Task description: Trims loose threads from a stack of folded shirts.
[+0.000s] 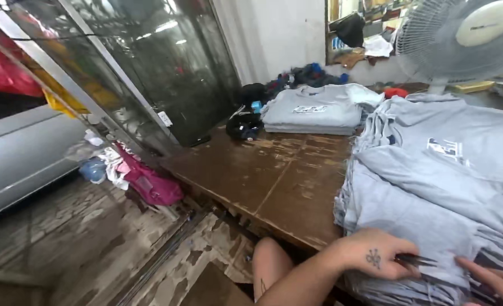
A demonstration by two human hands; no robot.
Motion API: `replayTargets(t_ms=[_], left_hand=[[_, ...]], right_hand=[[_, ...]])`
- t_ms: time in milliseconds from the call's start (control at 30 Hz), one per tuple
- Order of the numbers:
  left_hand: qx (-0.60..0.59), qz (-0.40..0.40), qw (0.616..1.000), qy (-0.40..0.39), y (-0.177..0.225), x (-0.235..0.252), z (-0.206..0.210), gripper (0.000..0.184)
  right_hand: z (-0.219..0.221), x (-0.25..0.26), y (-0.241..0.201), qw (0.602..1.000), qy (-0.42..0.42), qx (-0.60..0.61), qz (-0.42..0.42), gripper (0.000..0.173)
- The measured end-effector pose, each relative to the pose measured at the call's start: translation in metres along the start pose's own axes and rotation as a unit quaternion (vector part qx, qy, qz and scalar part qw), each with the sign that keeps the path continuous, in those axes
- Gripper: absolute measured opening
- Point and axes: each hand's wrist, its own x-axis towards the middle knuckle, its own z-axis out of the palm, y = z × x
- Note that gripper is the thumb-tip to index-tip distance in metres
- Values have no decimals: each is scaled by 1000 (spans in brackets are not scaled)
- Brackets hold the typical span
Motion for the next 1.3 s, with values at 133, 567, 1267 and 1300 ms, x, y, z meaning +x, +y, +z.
replayTargets(t_ms=[133, 567, 1267, 1300], left_hand=[[-41, 59, 988, 134, 17, 16, -4, 17], [-413, -32, 875, 250, -3, 48, 41, 22], [-386, 44, 893, 225, -6, 48, 47, 26], [-371, 45, 901, 219, -5, 47, 46, 28]], right_hand=[[25, 9, 20, 988, 129, 45, -73, 30], [46, 10, 24, 952, 300, -41, -50, 16], [35, 1, 32, 955, 283, -53, -73, 20], [28, -5, 34, 956, 283, -48, -63, 18]])
